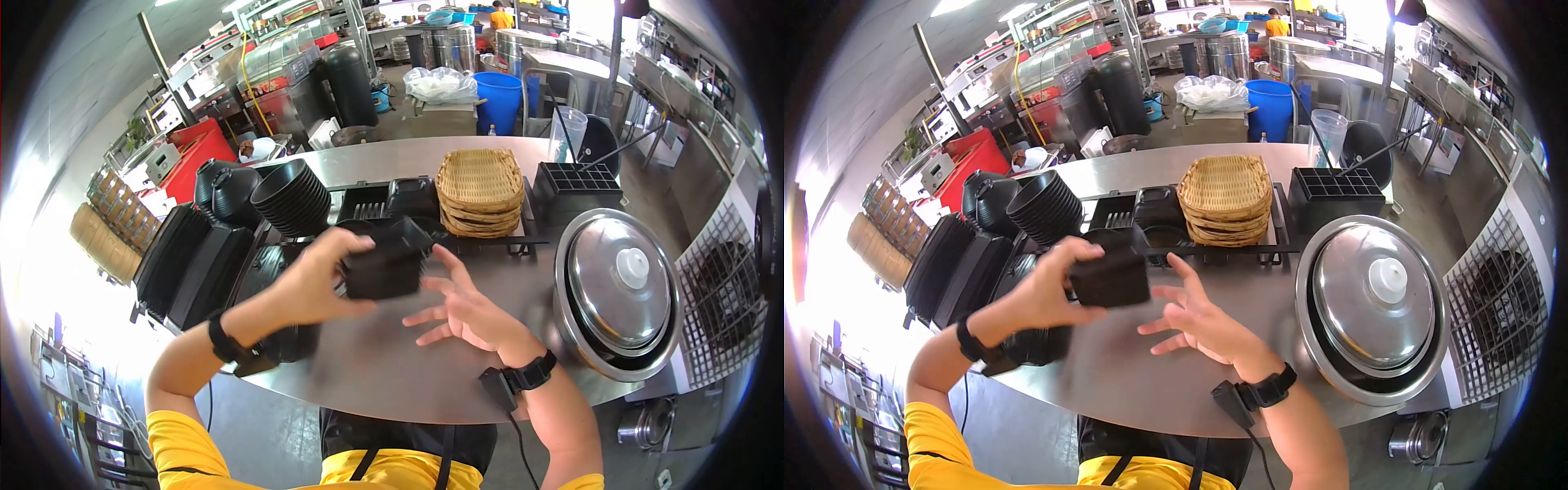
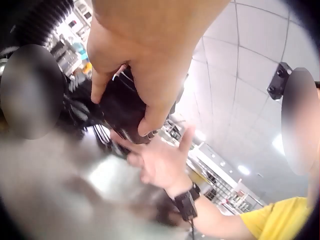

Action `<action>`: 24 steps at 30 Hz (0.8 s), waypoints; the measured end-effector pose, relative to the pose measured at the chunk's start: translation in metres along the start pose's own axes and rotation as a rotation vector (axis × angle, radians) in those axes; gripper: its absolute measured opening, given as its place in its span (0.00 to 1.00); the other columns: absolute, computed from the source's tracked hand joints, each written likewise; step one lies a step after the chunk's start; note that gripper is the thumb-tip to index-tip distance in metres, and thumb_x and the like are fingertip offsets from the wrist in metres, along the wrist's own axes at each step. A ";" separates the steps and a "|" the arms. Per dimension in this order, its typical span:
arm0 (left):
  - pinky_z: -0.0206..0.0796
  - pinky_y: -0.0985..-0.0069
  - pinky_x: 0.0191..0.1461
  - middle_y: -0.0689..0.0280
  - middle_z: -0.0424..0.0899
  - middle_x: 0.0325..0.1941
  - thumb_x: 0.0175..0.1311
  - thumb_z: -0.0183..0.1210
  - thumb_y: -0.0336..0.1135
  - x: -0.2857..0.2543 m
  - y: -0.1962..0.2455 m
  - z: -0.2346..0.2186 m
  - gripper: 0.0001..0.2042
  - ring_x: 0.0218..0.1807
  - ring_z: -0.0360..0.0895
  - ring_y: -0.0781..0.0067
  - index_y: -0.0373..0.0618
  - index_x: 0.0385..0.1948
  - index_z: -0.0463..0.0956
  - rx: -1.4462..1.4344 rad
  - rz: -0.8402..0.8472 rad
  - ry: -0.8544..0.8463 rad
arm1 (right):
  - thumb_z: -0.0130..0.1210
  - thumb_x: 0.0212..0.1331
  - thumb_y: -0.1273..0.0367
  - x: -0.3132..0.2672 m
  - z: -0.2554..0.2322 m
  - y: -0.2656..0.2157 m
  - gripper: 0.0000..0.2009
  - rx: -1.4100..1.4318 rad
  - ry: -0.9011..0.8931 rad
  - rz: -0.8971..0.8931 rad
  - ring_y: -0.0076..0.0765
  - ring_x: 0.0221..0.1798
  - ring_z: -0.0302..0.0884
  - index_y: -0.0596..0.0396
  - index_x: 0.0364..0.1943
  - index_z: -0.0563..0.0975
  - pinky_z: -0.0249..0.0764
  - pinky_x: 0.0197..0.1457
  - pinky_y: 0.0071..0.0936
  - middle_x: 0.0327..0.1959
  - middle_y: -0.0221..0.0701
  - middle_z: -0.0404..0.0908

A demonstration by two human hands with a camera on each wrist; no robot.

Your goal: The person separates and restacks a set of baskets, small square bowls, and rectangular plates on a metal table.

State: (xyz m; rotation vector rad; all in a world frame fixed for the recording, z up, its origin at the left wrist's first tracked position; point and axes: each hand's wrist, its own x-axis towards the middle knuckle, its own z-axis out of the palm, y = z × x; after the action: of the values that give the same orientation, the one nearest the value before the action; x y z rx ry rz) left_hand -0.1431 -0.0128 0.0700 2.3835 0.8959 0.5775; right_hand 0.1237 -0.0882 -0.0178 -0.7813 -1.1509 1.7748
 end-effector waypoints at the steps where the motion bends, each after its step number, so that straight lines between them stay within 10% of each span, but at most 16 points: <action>1: 0.73 0.69 0.53 0.56 0.72 0.56 0.41 0.79 0.33 -0.009 0.009 0.012 0.38 0.55 0.76 0.61 0.44 0.59 0.70 0.020 0.076 -0.015 | 0.59 0.65 0.48 -0.002 0.003 0.002 0.49 0.152 -0.120 -0.072 0.44 0.57 0.78 0.37 0.79 0.37 0.81 0.54 0.44 0.68 0.41 0.64; 3: 0.73 0.65 0.58 0.53 0.69 0.61 0.41 0.80 0.32 -0.017 0.010 0.032 0.40 0.62 0.73 0.55 0.46 0.60 0.68 0.077 0.281 -0.038 | 0.60 0.65 0.47 -0.002 0.001 0.010 0.47 0.282 -0.261 -0.089 0.46 0.57 0.79 0.30 0.78 0.38 0.82 0.54 0.47 0.68 0.39 0.65; 7: 0.68 0.62 0.65 0.51 0.65 0.63 0.44 0.77 0.31 -0.024 -0.001 0.043 0.40 0.63 0.71 0.47 0.44 0.63 0.65 -0.062 0.131 -0.116 | 0.61 0.63 0.46 0.001 -0.001 0.013 0.47 0.165 -0.210 0.047 0.50 0.54 0.82 0.33 0.77 0.42 0.83 0.52 0.48 0.67 0.40 0.69; 13: 0.62 0.57 0.70 0.42 0.56 0.70 0.46 0.78 0.48 -0.024 -0.003 0.033 0.39 0.70 0.62 0.36 0.42 0.58 0.66 0.066 0.117 -0.283 | 0.63 0.64 0.63 0.004 0.009 0.010 0.40 -0.113 -0.046 0.160 0.38 0.50 0.83 0.44 0.74 0.49 0.84 0.39 0.29 0.56 0.40 0.75; 20: 0.58 0.57 0.72 0.44 0.65 0.67 0.49 0.76 0.51 0.011 0.006 0.032 0.40 0.71 0.62 0.40 0.39 0.57 0.63 0.255 0.333 -0.262 | 0.67 0.60 0.64 0.005 0.004 0.011 0.42 -0.213 -0.050 0.134 0.34 0.45 0.85 0.51 0.73 0.50 0.83 0.37 0.26 0.57 0.41 0.73; 24: 0.62 0.65 0.70 0.49 0.72 0.65 0.57 0.70 0.53 0.054 0.001 0.021 0.45 0.67 0.69 0.54 0.34 0.69 0.56 -0.177 -0.079 -0.705 | 0.67 0.59 0.52 0.002 0.006 0.012 0.46 -0.105 -0.007 0.073 0.31 0.39 0.84 0.57 0.73 0.51 0.82 0.33 0.24 0.47 0.40 0.78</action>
State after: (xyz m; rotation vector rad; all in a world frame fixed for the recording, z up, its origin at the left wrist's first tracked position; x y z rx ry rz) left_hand -0.0941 0.0171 0.0656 2.1352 0.5816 -0.2128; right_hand 0.1139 -0.0911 -0.0268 -0.8901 -1.2430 1.7890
